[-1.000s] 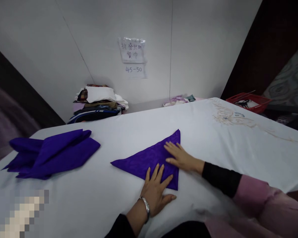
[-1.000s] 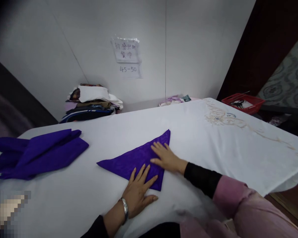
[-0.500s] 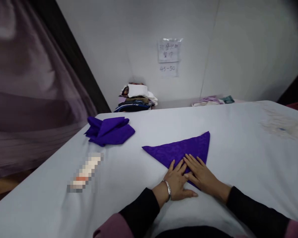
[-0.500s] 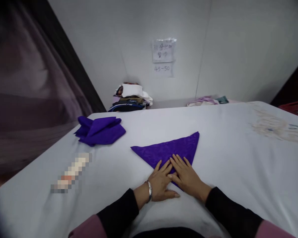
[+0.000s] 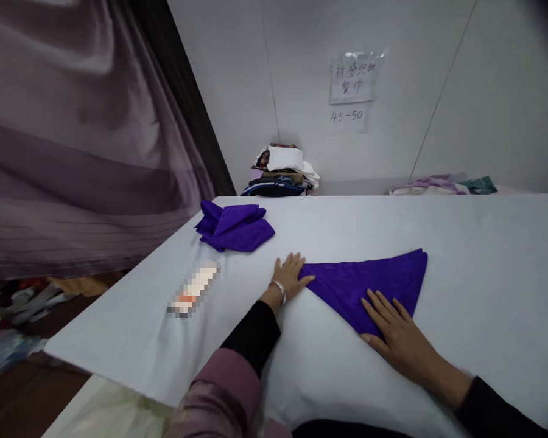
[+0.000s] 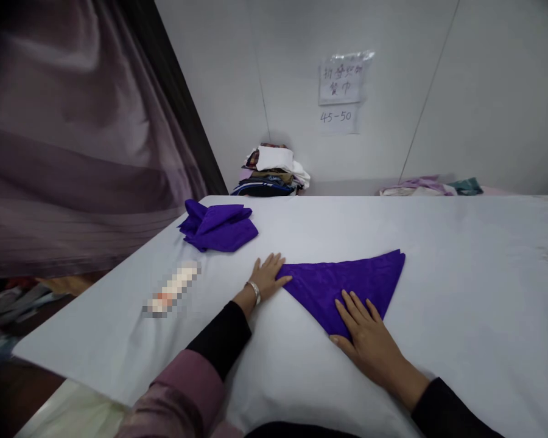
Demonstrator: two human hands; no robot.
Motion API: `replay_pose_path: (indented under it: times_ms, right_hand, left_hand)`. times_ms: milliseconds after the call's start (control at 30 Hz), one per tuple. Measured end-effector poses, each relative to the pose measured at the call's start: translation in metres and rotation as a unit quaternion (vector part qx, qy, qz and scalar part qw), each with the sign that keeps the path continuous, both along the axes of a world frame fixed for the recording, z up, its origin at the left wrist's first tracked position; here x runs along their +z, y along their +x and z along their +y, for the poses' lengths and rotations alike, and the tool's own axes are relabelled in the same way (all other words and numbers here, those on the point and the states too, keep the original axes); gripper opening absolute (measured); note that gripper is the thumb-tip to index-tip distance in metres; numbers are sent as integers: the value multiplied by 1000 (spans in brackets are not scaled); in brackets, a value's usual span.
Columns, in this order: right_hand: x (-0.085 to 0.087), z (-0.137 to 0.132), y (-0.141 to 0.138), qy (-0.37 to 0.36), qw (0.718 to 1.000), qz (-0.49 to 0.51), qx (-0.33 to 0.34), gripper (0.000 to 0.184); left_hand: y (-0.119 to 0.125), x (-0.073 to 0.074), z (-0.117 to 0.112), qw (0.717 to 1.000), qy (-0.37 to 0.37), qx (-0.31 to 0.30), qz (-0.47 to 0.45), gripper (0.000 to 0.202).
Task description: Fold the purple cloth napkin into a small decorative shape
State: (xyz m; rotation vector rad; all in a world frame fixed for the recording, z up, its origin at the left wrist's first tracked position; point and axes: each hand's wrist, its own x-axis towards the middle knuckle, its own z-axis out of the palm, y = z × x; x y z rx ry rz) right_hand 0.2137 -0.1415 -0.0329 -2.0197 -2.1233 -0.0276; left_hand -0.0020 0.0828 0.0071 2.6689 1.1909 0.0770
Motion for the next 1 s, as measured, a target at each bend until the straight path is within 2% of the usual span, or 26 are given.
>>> replay_pose_path:
  times_ms: [133, 200, 267, 333, 467, 567, 667, 767, 1000]
  right_hand:
    - [2, -1, -1, 1, 1000, 8, 2, 71]
    - [3, -1, -1, 3, 1000, 7, 3, 70]
    - [3, -1, -2, 7, 1000, 4, 2, 70]
    - [4, 0, -2, 7, 1000, 2, 2, 69]
    - [8, 0, -3, -6, 1000, 20, 2, 69]
    - [15, 0, -3, -31, 998, 47, -2, 68]
    - [24, 0, -3, -59, 995, 81, -2, 67]
    - [31, 0, -2, -77, 991, 111, 0, 66]
    - [34, 0, 1, -89, 982, 165, -7, 62]
  left_hand:
    - [-13, -5, 36, 991, 25, 129, -10, 65]
    - [-18, -6, 45, 982, 44, 183, -23, 60]
    - [-21, -7, 47, 975, 64, 207, -39, 51]
    - [-22, -5, 43, 974, 82, 204, -59, 45]
    - [-17, -2, 30, 978, 102, 157, -89, 42]
    - [-11, 0, 24, 983, 102, 120, -97, 41]
    - [-7, 1, 23, 985, 94, 100, -100, 30]
    - [-6, 2, 25, 986, 82, 93, -107, 21]
    - [-6, 2, 26, 984, 55, 101, -138, 20]
